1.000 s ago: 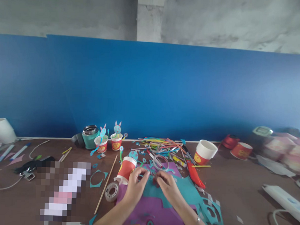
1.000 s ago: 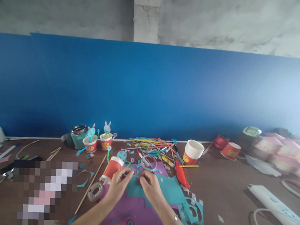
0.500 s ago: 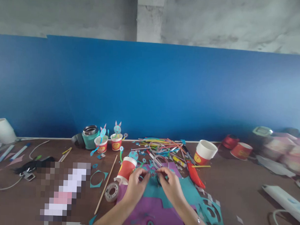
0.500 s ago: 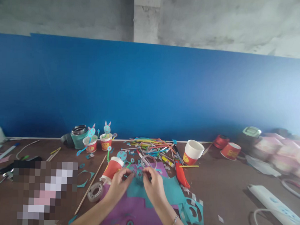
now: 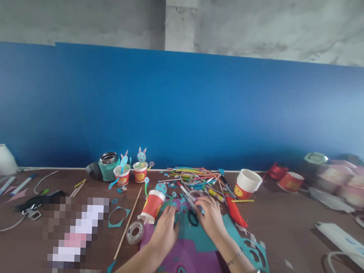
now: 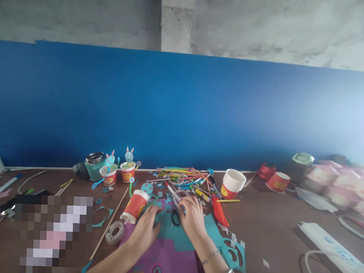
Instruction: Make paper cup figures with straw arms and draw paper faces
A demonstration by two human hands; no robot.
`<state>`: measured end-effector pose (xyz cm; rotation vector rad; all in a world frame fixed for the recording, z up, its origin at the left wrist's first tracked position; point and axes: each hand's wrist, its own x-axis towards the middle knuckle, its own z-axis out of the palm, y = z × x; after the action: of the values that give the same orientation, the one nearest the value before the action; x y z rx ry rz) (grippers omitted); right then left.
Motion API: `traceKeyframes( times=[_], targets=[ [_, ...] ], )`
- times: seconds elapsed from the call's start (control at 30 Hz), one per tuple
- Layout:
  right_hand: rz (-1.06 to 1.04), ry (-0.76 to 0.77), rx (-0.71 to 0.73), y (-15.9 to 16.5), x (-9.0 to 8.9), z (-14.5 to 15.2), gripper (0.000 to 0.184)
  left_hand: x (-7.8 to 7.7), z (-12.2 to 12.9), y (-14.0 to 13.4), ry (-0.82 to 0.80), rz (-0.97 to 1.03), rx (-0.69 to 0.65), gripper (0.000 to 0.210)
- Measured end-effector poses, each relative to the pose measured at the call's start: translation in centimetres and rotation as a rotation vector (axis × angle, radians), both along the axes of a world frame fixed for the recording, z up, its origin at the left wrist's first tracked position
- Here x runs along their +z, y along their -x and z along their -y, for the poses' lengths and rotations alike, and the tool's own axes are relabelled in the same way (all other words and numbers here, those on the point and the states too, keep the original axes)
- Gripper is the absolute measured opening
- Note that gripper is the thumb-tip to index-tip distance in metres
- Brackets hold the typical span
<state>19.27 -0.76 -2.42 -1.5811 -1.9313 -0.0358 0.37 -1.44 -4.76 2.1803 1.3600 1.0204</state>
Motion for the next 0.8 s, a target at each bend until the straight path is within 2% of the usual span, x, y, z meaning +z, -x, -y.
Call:
traceKeyframes(
  times=[0.13,0.27,0.37,0.47,0.57,0.7,0.8],
  targets=[
    [-0.191,-0.028,0.137,0.7,0.7,0.6,0.010,0.0,-0.1,0.0,-0.097,0.114,-0.033,0.047],
    [-0.318,0.054,0.227,1.8,1.3,1.8,0.013,1.4,0.2,0.0,-0.147,0.167,-0.090,0.057],
    [-0.343,0.095,0.318,2.6,2.0,2.6,0.014,2.4,0.3,0.2,-0.097,0.188,-0.136,0.047],
    [-0.285,0.104,0.435,2.9,3.0,3.2,0.008,2.7,0.0,0.4,-0.055,0.308,-0.078,0.031],
    [-0.251,0.097,0.498,3.0,3.8,3.5,0.007,2.5,-0.3,0.5,-0.008,0.460,0.024,0.026],
    [-0.236,0.092,0.530,3.0,3.9,3.4,0.020,2.3,-0.4,0.4,0.069,0.517,0.034,0.030],
    [-0.256,0.081,0.472,3.0,3.3,3.2,0.026,2.4,-0.2,0.3,0.020,0.488,0.054,0.039]
  ],
)
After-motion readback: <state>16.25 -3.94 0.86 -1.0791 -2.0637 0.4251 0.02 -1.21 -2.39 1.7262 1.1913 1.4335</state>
